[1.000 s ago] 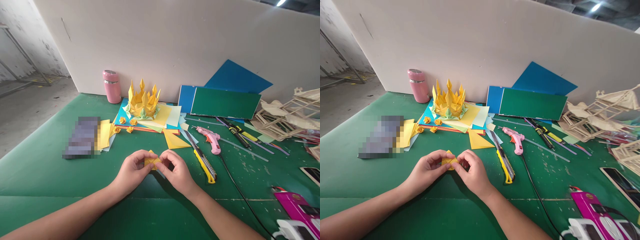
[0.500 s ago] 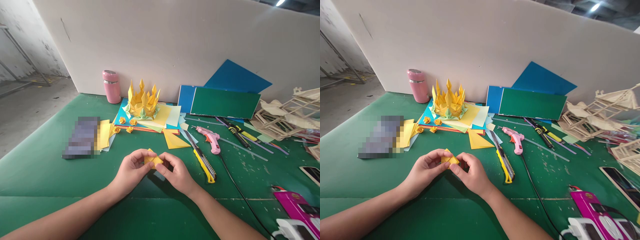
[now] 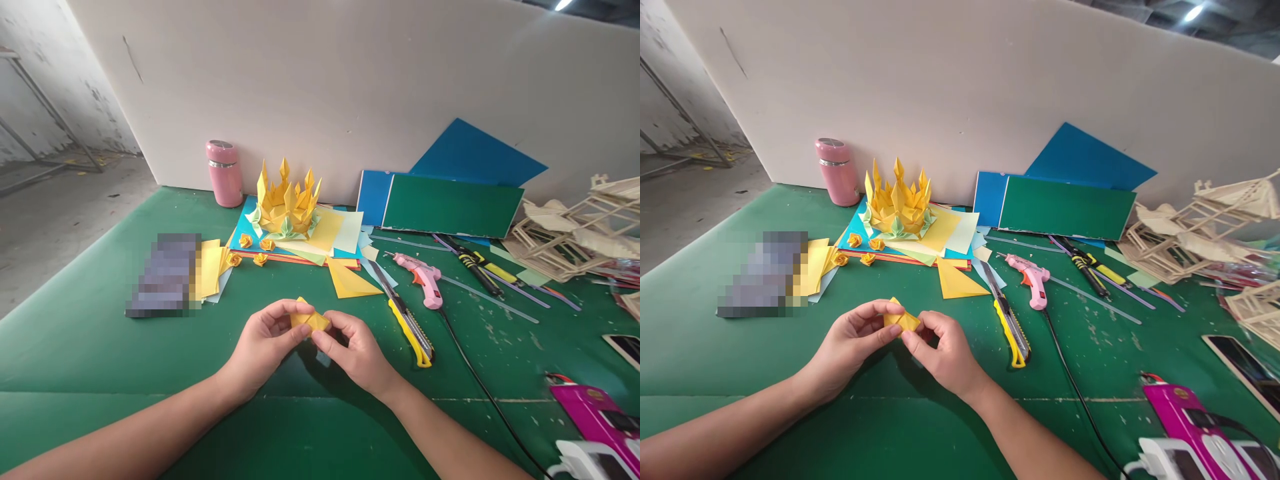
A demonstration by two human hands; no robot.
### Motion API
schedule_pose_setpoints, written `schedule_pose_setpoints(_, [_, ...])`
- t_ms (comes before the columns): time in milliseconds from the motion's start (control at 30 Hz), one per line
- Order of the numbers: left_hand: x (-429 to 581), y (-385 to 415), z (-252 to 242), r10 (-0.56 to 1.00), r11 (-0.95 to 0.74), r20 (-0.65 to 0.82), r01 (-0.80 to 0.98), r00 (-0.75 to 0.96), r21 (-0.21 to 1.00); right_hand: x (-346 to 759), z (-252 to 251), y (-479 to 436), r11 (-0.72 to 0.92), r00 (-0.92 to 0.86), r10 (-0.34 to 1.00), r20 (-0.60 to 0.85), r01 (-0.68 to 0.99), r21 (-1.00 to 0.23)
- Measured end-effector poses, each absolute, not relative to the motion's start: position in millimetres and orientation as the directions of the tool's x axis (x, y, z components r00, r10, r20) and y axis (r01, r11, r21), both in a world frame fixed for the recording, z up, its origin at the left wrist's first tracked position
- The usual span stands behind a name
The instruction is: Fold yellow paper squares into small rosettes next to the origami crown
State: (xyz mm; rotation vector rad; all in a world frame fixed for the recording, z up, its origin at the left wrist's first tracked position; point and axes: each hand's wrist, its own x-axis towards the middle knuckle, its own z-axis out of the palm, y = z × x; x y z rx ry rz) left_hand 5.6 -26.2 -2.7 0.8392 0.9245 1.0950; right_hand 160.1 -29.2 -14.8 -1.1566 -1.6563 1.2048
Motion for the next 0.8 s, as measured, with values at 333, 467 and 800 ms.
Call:
schedule_pose_setpoints(333, [5.5, -27.5, -2.9, 0.948, 0.284, -0.223, -0.291, 0.225, 0.914, 161.6, -17.8, -29.2, 0.171, -0.320, 0.943, 0.091, 0.234, -0.957])
schedule_pose_setpoints(467, [4.2, -26.6, -3.9, 0.951, 0.276, -0.219, -0.282, 0.219, 0.919, 161.3, -17.3, -29.5, 0.236, -0.325, 0.936, 0.135, 0.294, -0.926])
schedule_pose_setpoints(800, [4.1, -25.7, -5.3, 0.951, 0.258, -0.205, -0.227, 0.231, 0.939, 164.3, -16.2, -28.3, 0.359, -0.386, 0.893, 0.232, 0.298, -0.885])
